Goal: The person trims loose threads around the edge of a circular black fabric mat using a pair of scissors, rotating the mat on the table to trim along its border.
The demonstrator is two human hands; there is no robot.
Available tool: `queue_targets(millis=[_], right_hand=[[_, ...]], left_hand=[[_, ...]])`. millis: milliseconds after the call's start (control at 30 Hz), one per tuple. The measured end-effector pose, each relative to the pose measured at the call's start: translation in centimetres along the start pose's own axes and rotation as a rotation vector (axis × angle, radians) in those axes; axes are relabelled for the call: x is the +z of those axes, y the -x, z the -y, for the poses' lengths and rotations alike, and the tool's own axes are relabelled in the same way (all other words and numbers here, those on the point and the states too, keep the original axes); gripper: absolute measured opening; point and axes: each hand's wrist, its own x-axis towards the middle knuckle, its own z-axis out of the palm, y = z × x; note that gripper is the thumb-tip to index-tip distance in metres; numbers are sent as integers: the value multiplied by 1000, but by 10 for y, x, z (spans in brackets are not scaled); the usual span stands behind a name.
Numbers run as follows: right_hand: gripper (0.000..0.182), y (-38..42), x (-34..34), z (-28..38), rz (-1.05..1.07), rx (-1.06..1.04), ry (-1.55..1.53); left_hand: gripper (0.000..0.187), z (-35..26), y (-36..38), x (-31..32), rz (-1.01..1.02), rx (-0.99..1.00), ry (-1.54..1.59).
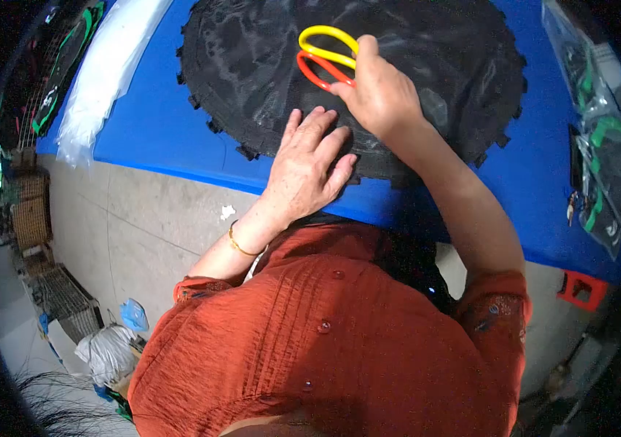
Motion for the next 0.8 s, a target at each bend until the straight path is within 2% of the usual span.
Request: queue_targets(millis=[67,100,167,200,233,433,700,800], right_hand=[[70,11,-6,-1,0,-67,-51],[71,26,-7,6,99,-46,-46],[75,27,-3,14,138,-77,-128],[76,25,7,16,62,-190,-118],[76,25,12,19,85,-223,-151],[74,-24,21,44,89,-87,-36],[77,-27,38,44,11,-150,-52],[75,-46,42,46,-41,-52,26]], left_hand=[[42,2,0,-12,-96,-34,-66],[42,2,17,-17,-131,-120,-76],[44,27,23,-28,-131,-199,-159],[45,40,24,-28,-105,-207,-180],[44,43,26,-27,-110,-196,-187],[41,51,27,-19,-162,-147,-176],[41,56,28,-16,-215,-134,-153],[40,54,27,-17,-220,-136,-149]])
